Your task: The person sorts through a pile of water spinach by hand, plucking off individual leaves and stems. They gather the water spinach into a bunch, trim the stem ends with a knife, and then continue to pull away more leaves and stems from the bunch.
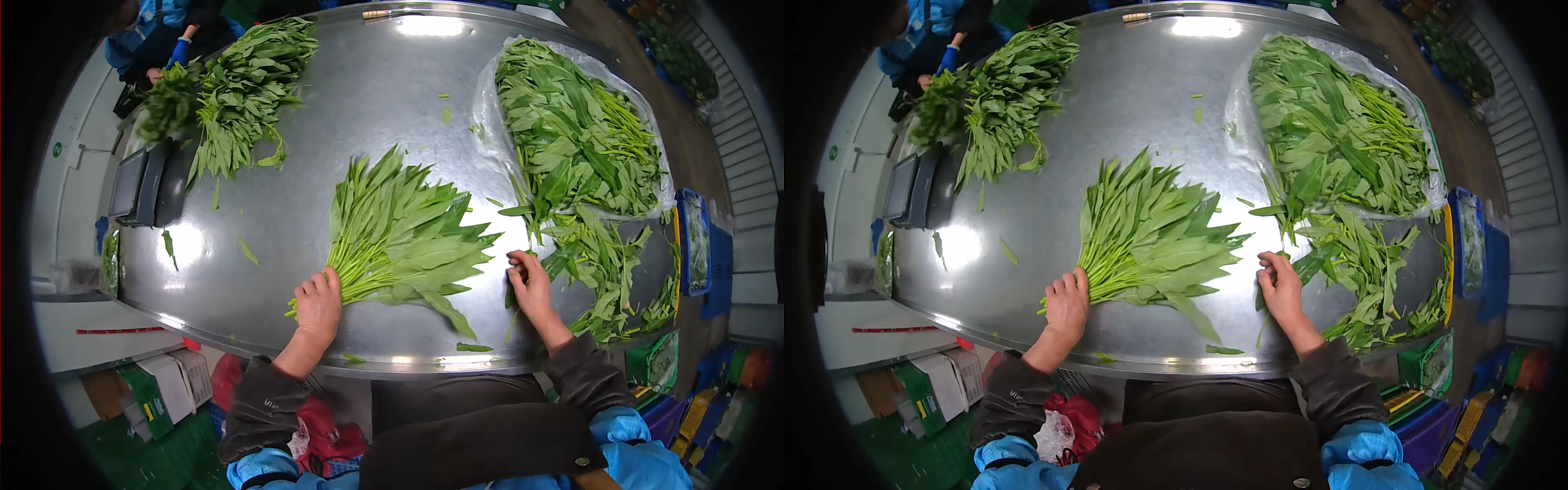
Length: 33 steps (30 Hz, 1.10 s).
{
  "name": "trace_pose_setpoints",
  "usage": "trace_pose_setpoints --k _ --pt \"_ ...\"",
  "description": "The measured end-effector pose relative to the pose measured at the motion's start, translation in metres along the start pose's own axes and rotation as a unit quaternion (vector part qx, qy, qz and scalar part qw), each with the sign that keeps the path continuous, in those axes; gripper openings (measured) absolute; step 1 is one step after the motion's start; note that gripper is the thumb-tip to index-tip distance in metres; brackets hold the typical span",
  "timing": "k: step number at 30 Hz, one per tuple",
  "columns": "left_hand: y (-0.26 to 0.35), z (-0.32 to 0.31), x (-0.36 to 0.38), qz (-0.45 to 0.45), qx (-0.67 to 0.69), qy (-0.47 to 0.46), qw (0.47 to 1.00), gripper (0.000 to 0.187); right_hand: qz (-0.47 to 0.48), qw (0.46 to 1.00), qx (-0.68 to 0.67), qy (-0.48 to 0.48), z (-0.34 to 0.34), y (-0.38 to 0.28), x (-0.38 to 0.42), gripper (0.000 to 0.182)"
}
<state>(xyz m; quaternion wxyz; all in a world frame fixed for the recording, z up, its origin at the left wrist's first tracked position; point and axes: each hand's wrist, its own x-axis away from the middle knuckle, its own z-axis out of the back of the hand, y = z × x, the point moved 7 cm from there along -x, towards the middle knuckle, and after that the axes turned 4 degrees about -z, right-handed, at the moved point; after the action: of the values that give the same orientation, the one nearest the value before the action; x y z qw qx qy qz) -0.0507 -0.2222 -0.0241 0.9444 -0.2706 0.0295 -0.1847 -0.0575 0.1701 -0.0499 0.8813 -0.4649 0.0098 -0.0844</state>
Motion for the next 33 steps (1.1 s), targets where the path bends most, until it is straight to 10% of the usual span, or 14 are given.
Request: trace_pose_setpoints --k 21,27,33 --pt "-0.001 -0.003 0.004 0.019 0.041 -0.018 0.999 0.044 -0.040 0.997 -0.056 -0.038 -0.004 -0.040 -0.001 0.028" --pt "-0.005 0.000 0.001 0.008 0.065 -0.038 0.997 0.047 0.144 0.965 0.148 -0.159 -0.043 -0.138 0.024 0.037" --pt "-0.013 0.012 0.000 0.002 0.103 -0.049 0.993 0.049 0.308 0.916 0.010 -0.256 -0.031 -0.196 0.050 0.017"
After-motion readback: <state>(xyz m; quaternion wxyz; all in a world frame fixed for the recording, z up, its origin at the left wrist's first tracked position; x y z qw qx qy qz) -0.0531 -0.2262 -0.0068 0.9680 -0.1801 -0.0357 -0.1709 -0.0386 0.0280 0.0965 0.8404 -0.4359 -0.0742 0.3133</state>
